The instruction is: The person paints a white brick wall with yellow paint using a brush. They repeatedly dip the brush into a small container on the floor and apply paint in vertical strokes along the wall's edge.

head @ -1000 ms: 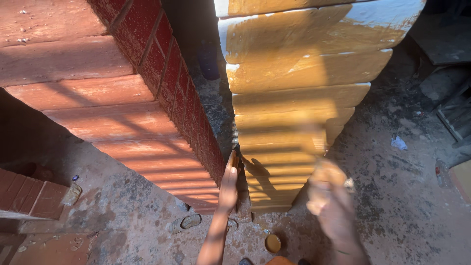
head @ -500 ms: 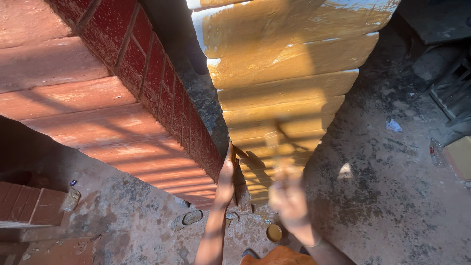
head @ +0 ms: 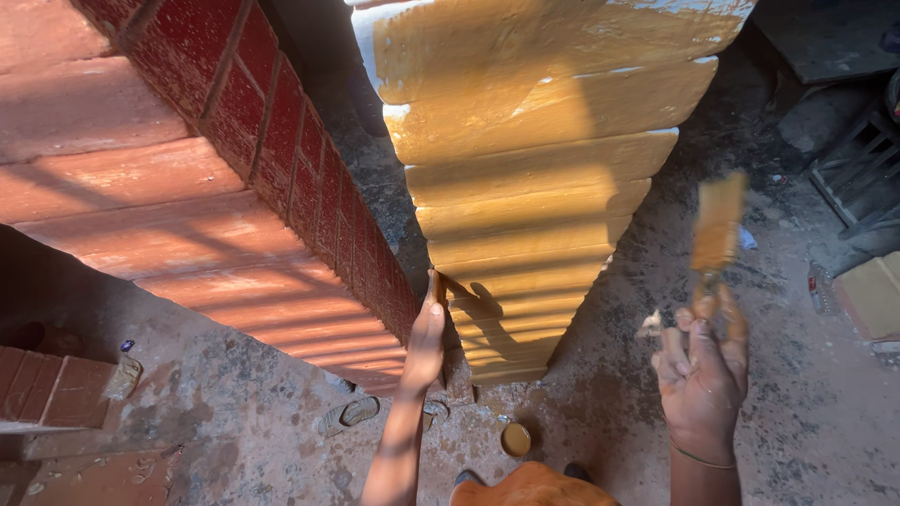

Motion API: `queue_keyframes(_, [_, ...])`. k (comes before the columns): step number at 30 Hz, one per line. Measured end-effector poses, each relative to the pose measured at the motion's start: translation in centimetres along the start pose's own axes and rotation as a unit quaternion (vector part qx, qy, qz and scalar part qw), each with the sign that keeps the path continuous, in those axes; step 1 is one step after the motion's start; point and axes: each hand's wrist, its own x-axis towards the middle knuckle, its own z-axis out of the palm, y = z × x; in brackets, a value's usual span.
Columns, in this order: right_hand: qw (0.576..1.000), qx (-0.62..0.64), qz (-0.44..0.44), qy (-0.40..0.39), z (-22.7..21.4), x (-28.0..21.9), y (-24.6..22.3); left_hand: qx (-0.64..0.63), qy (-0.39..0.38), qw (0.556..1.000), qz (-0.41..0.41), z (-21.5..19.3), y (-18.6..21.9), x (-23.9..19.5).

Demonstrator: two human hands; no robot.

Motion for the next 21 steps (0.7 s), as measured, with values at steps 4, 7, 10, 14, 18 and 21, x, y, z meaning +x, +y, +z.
queue_keyframes(4, [0.995, -0.006, -0.084, -0.045, 0.8, -0.6, 3.7, -0.054, -0.017, 0.998, -0.025, -0.5, -0.2, 0.1])
queue_keyframes(7, [0.995, -0.003, 0.036, -0.095, 4.1, -2.6, 8.8, -0.110, -0.010, 0.994, -0.025, -0.9, -1.6, 0.1])
queue_keyframes(10, [0.968, -0.032, 0.123, -0.217, 6.4, -6.0, 12.7, -0.179, 0.045, 0.982, -0.030, -1.2, -3.3, 0.1])
queue_keyframes(14, [0.901, 0.037, 0.307, -0.303, 5.8, -6.7, 13.4, -0.174, 0.195, 0.954, -0.149, -2.6, -4.1, 0.4])
queue_keyframes(18, [0.942, 0.100, 0.247, -0.203, 2.8, -3.3, 10.4, -0.133, 0.142, 0.978, -0.076, -2.7, -3.6, -1.2])
queue_keyframes(21, [0.974, 0.059, 0.184, -0.115, -0.7, -1.7, 6.1, -0.103, 0.112, 0.987, -0.048, -2.3, -2.8, -1.3])
